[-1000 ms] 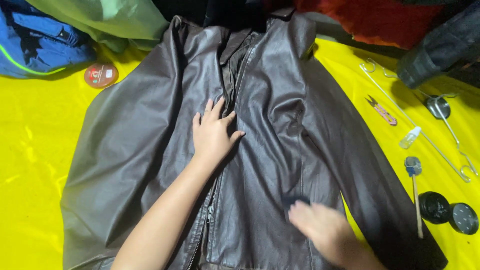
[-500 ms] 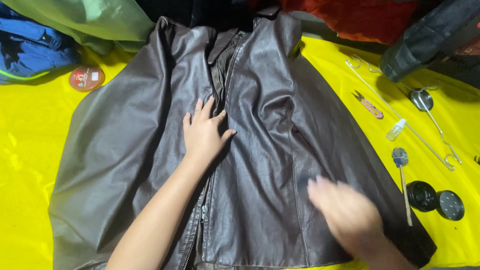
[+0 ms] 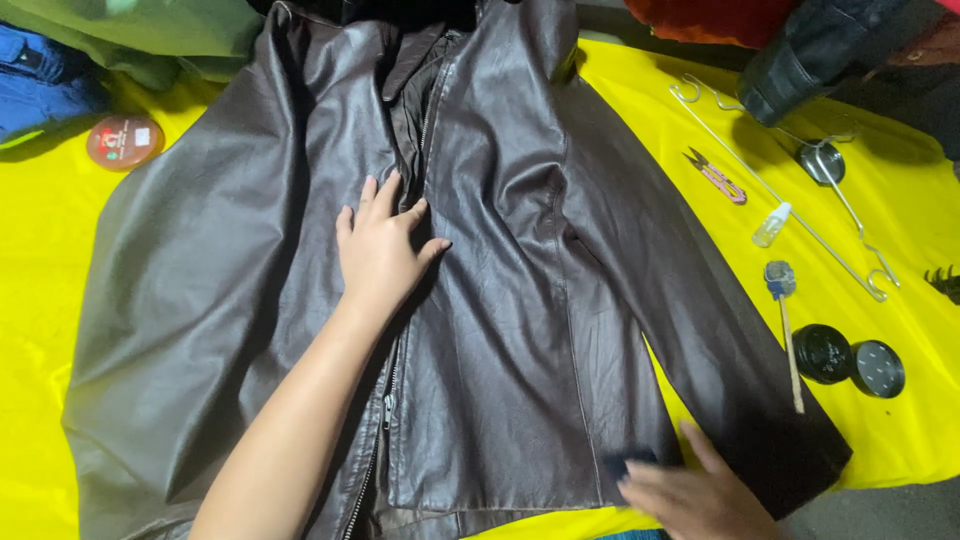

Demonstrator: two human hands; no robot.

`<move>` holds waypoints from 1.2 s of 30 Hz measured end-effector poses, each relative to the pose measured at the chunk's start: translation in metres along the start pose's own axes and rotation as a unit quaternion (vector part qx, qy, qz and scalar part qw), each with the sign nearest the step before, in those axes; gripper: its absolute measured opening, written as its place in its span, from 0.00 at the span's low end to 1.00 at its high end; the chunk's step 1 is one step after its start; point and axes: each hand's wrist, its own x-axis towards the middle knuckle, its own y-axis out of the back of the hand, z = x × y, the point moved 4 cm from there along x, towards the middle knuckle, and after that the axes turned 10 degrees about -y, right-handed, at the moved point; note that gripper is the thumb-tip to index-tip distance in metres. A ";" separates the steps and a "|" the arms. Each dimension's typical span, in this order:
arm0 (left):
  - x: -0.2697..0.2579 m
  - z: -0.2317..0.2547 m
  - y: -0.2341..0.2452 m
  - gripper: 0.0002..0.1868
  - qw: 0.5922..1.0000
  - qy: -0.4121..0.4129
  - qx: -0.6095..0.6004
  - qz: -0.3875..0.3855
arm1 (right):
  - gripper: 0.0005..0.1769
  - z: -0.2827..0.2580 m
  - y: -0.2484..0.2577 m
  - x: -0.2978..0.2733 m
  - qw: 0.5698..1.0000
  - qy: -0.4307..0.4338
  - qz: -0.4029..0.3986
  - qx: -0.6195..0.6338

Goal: The person cleans a brown leather jacket laid on a yellow table. They apply a liquid with a small bottle, rub the surface with a sponge, use a brush to spread the treatment, and dry the area with a hair dryer. The process is repeated on different sections of the jacket.

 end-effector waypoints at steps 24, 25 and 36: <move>-0.002 0.003 0.007 0.34 0.999 -0.025 0.023 -0.008 | 0.14 0.033 0.026 0.021 0.972 -0.233 0.008 0.042; -0.002 0.002 0.008 0.33 0.999 -0.022 0.022 -0.011 | 0.18 0.017 0.028 0.002 0.971 -0.233 0.006 0.055; -0.005 -0.001 0.004 0.32 0.999 -0.039 0.037 0.009 | 0.22 0.080 0.110 -0.030 0.829 -0.537 0.052 0.145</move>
